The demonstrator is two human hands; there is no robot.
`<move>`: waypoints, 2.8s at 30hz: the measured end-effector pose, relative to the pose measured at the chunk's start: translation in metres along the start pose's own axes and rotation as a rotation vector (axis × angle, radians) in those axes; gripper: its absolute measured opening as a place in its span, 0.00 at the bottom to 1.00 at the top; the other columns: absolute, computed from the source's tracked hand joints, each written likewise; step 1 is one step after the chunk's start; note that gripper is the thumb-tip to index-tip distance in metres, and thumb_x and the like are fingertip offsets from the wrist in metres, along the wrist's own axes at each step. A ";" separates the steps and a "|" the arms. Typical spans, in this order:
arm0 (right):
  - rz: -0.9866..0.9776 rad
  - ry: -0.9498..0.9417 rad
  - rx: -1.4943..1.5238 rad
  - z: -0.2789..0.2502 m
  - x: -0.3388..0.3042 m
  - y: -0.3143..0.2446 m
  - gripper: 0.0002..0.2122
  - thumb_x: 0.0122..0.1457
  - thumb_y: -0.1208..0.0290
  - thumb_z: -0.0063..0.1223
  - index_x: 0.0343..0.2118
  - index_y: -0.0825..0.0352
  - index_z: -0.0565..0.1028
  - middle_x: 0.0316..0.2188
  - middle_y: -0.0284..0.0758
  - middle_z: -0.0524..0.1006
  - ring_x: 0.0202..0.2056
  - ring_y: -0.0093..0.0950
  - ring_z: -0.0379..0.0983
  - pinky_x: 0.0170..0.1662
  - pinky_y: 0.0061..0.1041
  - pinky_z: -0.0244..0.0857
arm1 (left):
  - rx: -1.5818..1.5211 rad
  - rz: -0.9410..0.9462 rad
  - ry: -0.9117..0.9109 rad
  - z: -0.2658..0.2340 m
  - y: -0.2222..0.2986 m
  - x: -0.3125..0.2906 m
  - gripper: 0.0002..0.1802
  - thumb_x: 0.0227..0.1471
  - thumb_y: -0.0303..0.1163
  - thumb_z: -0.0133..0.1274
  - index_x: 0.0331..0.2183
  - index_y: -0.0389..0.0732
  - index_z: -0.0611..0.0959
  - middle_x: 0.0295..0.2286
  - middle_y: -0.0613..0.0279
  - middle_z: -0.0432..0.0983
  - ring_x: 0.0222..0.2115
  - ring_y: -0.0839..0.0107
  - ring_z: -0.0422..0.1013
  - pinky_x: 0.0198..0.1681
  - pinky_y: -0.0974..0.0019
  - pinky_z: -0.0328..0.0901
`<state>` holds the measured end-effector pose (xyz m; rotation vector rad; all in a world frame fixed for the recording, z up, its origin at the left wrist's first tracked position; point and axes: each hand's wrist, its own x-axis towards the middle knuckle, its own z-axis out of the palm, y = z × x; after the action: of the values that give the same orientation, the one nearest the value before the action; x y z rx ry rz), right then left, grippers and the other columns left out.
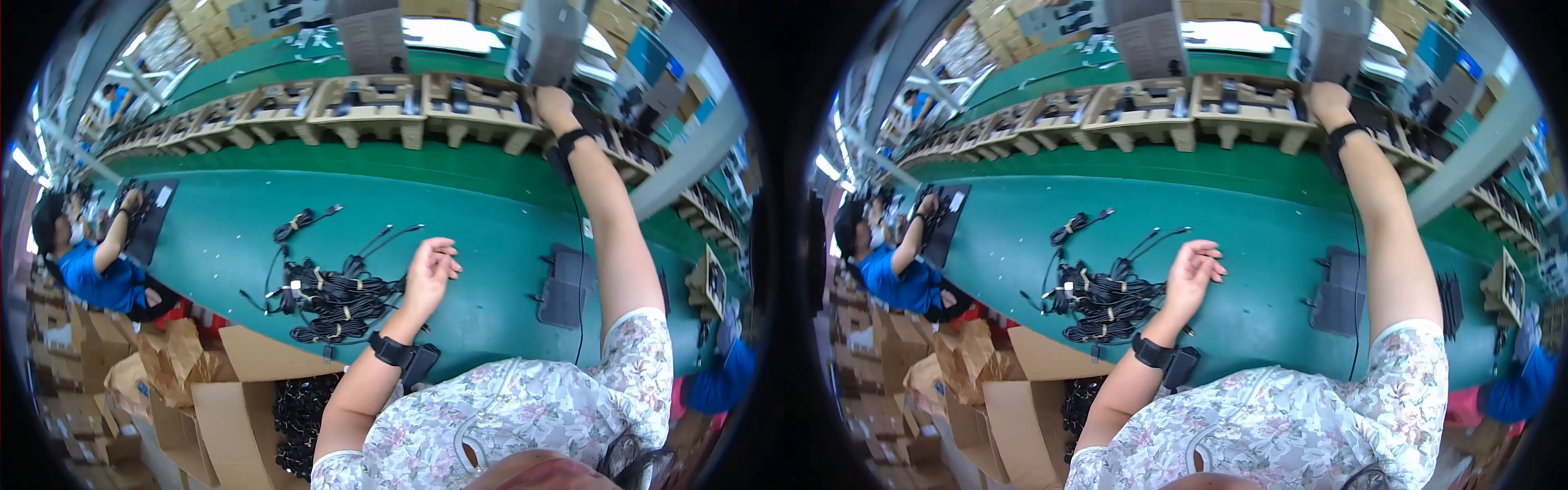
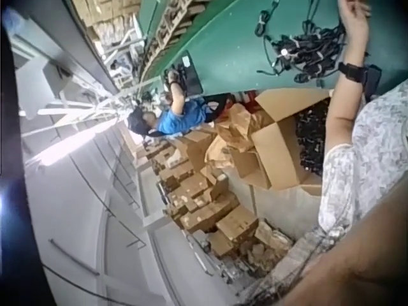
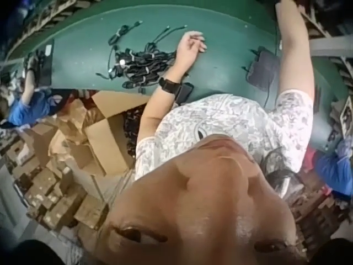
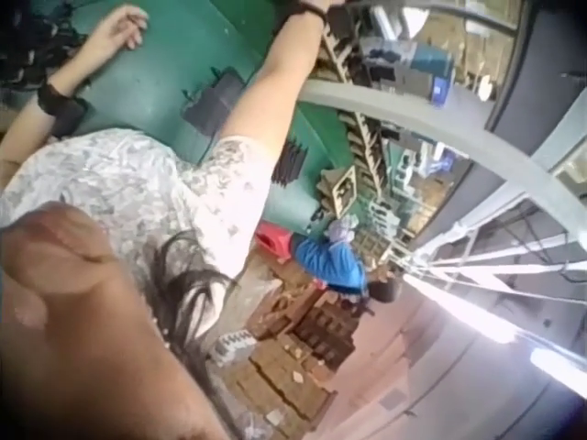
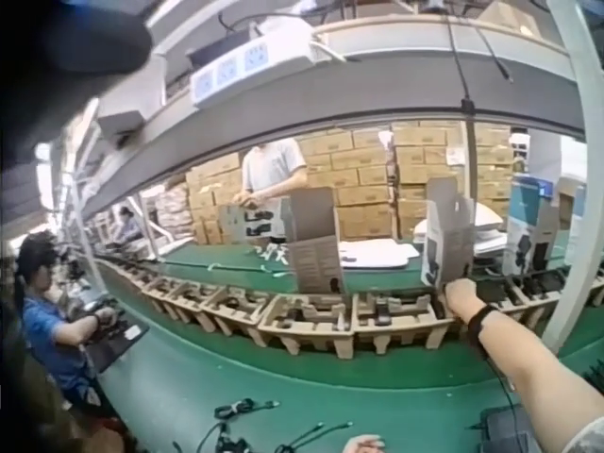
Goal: The person gathers bundles of cables from a box, connects individual cables to plastic pads, and places the assembled units into trays on a conveyor belt.
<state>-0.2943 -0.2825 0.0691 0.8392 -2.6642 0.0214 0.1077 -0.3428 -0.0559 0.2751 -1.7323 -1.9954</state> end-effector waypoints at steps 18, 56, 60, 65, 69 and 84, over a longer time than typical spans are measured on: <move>0.069 0.177 0.217 0.045 0.006 0.027 0.16 0.61 0.63 0.34 0.39 0.66 0.75 0.39 0.47 0.76 0.42 0.46 0.72 0.44 0.39 0.65 | 0.127 0.031 0.039 -0.007 -0.005 0.005 0.13 0.54 0.17 0.39 0.43 0.36 0.68 0.34 0.58 0.68 0.27 0.75 0.71 0.29 0.75 0.66; -0.322 -0.404 0.522 -0.036 -0.347 -0.018 0.30 0.39 0.65 0.67 0.45 0.68 0.66 0.42 0.40 0.69 0.45 0.37 0.66 0.42 0.31 0.63 | 0.562 0.408 -0.130 0.017 0.003 -0.007 0.12 0.53 0.29 0.51 0.40 0.37 0.73 0.29 0.61 0.70 0.23 0.76 0.70 0.23 0.77 0.63; -0.099 -0.561 1.204 -0.050 -0.323 -0.050 0.24 0.46 0.71 0.62 0.46 0.68 0.66 0.45 0.39 0.69 0.42 0.31 0.69 0.39 0.24 0.64 | 0.627 0.345 -0.318 0.020 -0.009 -0.014 0.12 0.55 0.34 0.50 0.39 0.38 0.72 0.25 0.64 0.70 0.19 0.78 0.66 0.19 0.78 0.58; -0.098 -0.740 1.878 -0.091 -0.293 -0.068 0.20 0.52 0.74 0.56 0.48 0.66 0.65 0.40 0.34 0.72 0.37 0.24 0.70 0.36 0.19 0.65 | -0.294 -0.318 -0.169 0.004 0.017 -0.009 0.11 0.59 0.38 0.45 0.36 0.40 0.71 0.22 0.67 0.68 0.15 0.80 0.61 0.16 0.79 0.53; -0.369 -0.353 1.420 -0.062 -0.282 -0.086 0.15 0.55 0.75 0.52 0.46 0.66 0.66 0.33 0.32 0.74 0.33 0.22 0.71 0.35 0.19 0.66 | -0.499 -0.406 -0.351 0.001 0.016 -0.003 0.13 0.60 0.41 0.41 0.34 0.42 0.70 0.22 0.69 0.66 0.13 0.82 0.56 0.14 0.78 0.49; -0.064 0.350 1.381 -0.019 -0.094 -0.002 0.11 0.57 0.65 0.54 0.37 0.68 0.73 0.23 0.26 0.73 0.22 0.15 0.70 0.26 0.14 0.59 | -0.262 -0.326 -0.218 0.001 0.019 0.000 0.15 0.61 0.42 0.39 0.37 0.39 0.69 0.16 0.67 0.62 0.12 0.82 0.54 0.14 0.78 0.50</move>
<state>-0.2150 -0.2303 0.0559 1.0669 -1.9851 1.9070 0.1114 -0.3437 -0.0377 0.2725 -1.6061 -2.5435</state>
